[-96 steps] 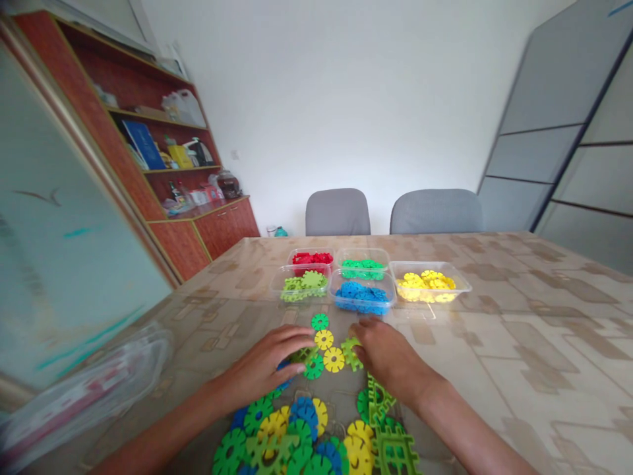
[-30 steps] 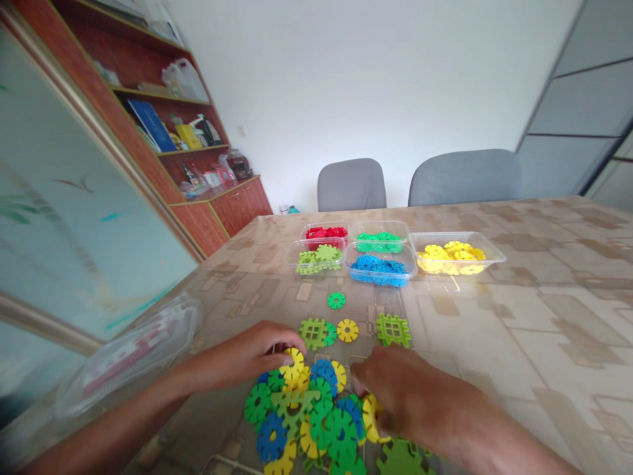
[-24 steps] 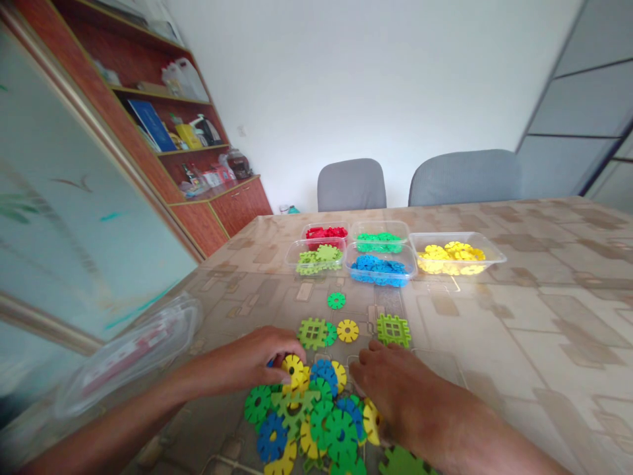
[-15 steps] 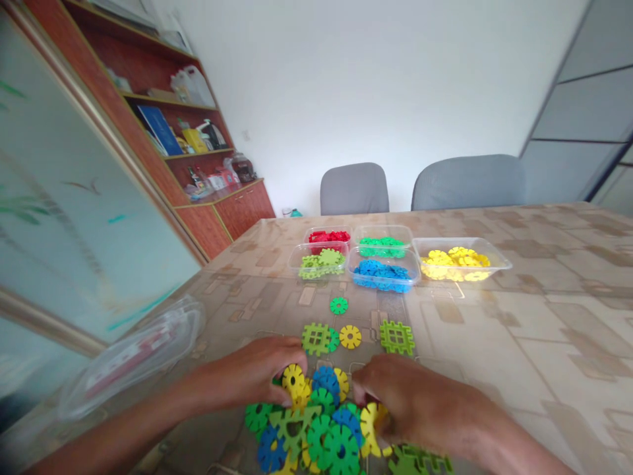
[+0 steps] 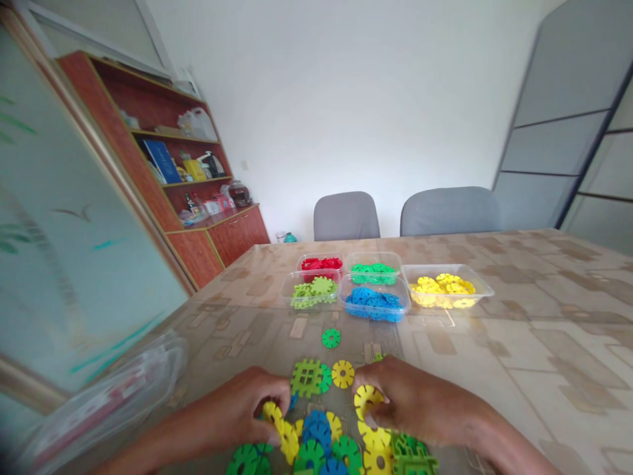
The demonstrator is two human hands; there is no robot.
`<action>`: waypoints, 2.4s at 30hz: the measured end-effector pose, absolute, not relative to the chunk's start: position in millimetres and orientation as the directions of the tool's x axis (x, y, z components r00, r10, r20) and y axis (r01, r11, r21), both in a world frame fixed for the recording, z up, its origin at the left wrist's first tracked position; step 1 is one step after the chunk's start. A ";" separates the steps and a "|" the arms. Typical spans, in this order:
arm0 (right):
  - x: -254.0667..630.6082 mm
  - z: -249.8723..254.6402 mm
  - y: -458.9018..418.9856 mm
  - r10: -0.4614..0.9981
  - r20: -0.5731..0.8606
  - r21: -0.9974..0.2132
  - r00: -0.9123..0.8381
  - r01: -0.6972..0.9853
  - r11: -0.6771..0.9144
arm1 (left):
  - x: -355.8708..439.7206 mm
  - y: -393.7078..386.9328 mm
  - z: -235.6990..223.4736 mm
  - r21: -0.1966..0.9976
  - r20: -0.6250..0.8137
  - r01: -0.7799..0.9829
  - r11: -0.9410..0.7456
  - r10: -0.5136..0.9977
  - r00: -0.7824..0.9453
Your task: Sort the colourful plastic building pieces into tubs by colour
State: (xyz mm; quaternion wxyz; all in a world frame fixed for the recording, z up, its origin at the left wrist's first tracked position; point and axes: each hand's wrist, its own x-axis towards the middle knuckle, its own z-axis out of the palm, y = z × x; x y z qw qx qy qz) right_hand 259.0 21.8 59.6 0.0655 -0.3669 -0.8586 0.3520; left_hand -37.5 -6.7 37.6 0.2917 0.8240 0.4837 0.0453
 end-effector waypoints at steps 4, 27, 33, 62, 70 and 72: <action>264.5 51.6 32.2 0.673 -0.145 -0.721 -0.726 0.543 0.431 | -36.6 8.6 40.4 0.667 -0.169 0.687 -0.288 0.839 0.516; 266.9 29.2 59.0 0.759 0.018 -0.955 -0.651 0.213 0.206 | 47.7 52.6 30.0 0.950 -0.024 0.286 -0.126 0.882 0.470; 304.0 26.7 87.5 0.895 0.121 -0.889 -0.430 0.354 0.290 | 72.8 80.1 36.0 0.943 0.034 0.275 -0.186 0.878 0.478; 348.1 33.2 20.0 0.855 0.082 -0.554 -0.513 0.689 0.467 | -14.6 -16.1 59.7 0.503 0.144 0.622 -0.600 0.768 0.624; 282.7 8.0 -59.0 0.673 0.066 -0.426 -0.736 0.589 0.686 | -42.3 -98.8 -38.0 0.192 0.114 0.723 -0.664 0.747 0.655; 267.5 5.0 -51.5 0.677 0.012 -0.428 -0.736 0.608 0.669 | -29.1 -91.0 -49.4 0.181 0.139 0.710 -0.680 0.733 0.666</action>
